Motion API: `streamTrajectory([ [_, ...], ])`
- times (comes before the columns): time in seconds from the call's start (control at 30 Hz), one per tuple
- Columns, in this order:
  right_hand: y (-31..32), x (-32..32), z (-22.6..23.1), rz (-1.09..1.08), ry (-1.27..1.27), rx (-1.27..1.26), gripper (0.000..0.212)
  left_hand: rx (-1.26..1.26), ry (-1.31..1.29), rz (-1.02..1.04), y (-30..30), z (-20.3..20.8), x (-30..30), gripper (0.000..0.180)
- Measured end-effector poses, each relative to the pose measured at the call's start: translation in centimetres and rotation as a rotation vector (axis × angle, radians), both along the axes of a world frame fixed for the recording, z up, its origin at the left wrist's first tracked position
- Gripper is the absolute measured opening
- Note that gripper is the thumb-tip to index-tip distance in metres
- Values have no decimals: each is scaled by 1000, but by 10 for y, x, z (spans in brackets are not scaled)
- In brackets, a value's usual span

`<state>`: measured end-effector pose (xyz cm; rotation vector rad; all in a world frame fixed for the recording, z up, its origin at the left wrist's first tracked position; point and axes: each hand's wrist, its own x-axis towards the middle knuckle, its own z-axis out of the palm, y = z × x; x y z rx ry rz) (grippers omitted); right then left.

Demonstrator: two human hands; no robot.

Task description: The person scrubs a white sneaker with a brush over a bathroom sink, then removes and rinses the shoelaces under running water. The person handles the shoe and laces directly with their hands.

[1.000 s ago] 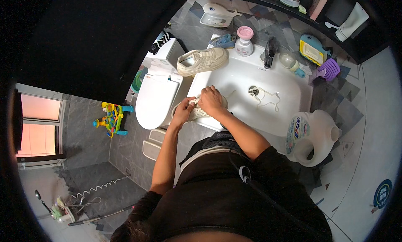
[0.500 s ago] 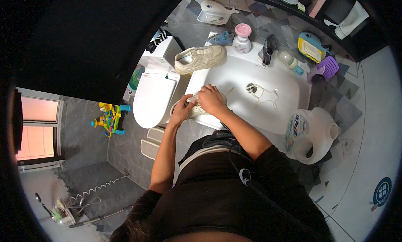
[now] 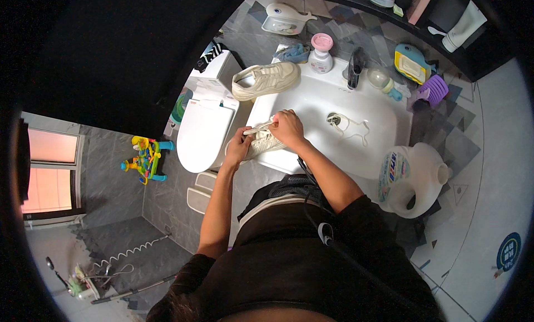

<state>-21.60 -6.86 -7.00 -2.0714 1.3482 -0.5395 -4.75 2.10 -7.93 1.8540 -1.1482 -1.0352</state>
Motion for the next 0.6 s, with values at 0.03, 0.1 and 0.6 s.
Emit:
streamTrajectory([
  [0.03,-2,-2,-3,27,-47,-34,17,-15,1,-9,0,-2,0,28],
  [0.1,0,-2,-9,79,-137,-124,17,-37,-10,-27,0,-6,-1,28],
  [0.6,3,6,-10,109,-79,-303,3,6,-4,-51,1,-5,1,30],
])
